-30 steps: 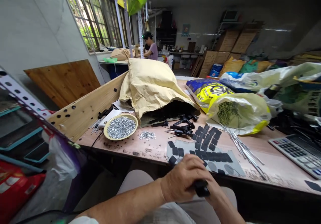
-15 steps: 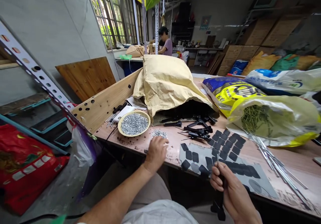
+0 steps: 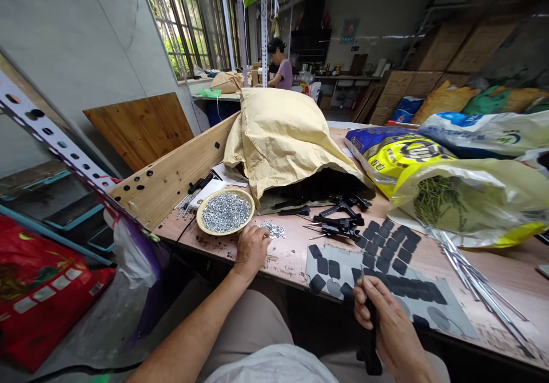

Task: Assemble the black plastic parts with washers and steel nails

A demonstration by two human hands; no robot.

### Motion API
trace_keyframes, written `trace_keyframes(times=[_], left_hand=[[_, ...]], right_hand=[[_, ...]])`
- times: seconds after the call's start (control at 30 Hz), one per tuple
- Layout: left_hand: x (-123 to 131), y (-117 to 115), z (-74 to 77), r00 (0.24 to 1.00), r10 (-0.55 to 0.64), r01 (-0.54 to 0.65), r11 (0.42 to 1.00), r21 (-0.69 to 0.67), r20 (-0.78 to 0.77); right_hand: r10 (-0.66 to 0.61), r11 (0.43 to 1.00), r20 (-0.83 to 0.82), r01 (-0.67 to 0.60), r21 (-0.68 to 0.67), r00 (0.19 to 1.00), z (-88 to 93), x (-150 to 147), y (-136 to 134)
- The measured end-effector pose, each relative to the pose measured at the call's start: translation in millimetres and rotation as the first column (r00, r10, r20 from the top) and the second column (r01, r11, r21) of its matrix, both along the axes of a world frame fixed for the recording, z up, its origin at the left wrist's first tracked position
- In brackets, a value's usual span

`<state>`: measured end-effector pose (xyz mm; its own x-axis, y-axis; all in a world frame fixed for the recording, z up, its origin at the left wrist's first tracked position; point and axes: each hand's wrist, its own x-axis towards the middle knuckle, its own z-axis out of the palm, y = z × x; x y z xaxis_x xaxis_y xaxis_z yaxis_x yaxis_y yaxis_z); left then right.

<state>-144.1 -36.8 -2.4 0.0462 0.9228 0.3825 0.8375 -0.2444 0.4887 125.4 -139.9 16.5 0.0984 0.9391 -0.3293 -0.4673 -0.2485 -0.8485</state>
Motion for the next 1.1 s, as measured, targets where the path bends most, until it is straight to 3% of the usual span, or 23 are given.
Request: trace_keyframes(times=[0.1, 0.2, 0.3, 0.37, 0.43, 0.5, 0.57, 0.7, 1.1], left_hand=[[-1.3, 0.6, 2.9, 0.980, -0.002, 0.012, 0.999, -0.046, 0.201], [2.0, -1.6, 9.7, 0.891, 0.023, 0.029, 0.994, -0.107, 0.453], [13.9, -8.6, 20.5, 0.809, 0.036, 0.086, 0.980, -0.179, 0.587], [26.5, -16.6, 29.8, 0.669, 0.054, 0.229, 0.934, -0.275, 0.742], [40.3, -26.3, 39.9, 0.403, 0.147, 0.455, 0.824, -0.337, 0.903], [52.4, -35.9, 48.9, 0.184, 0.260, 0.602, 0.733, -0.318, 0.948], [61.1, -43.9, 55.2, 0.090, 0.309, 0.655, 0.697, -0.290, 0.947], [70.1, -53.6, 58.5, 0.060, 0.327, 0.699, 0.661, -0.274, 0.943], [77.6, -60.3, 49.2, -0.030, 0.372, 0.724, 0.648, -0.236, 0.928]], right_hand=[[-0.001, 1.000, 0.021, 0.001, 0.015, 1.000, -0.9, 0.3, -1.3], [0.011, 0.999, 0.088, -0.014, 0.037, 0.996, -3.9, -1.0, -1.8], [0.076, 0.987, 0.308, -0.116, 0.113, 0.948, -3.7, -5.7, -1.4], [0.074, 0.957, 0.534, -0.211, 0.200, 0.843, 1.4, -12.2, -0.8], [-0.018, 0.905, 0.710, -0.290, 0.310, 0.704, 10.5, -20.5, -0.1], [-0.145, 0.835, 0.786, -0.352, 0.422, 0.601, 21.1, -28.7, 0.5], [-0.241, 0.771, 0.804, -0.396, 0.499, 0.544, 30.0, -34.5, 0.8], [-0.326, 0.720, 0.811, -0.429, 0.546, 0.486, 36.6, -37.0, -0.3], [-0.408, 0.707, 0.830, -0.444, 0.551, 0.380, 32.6, -35.3, -6.2]])
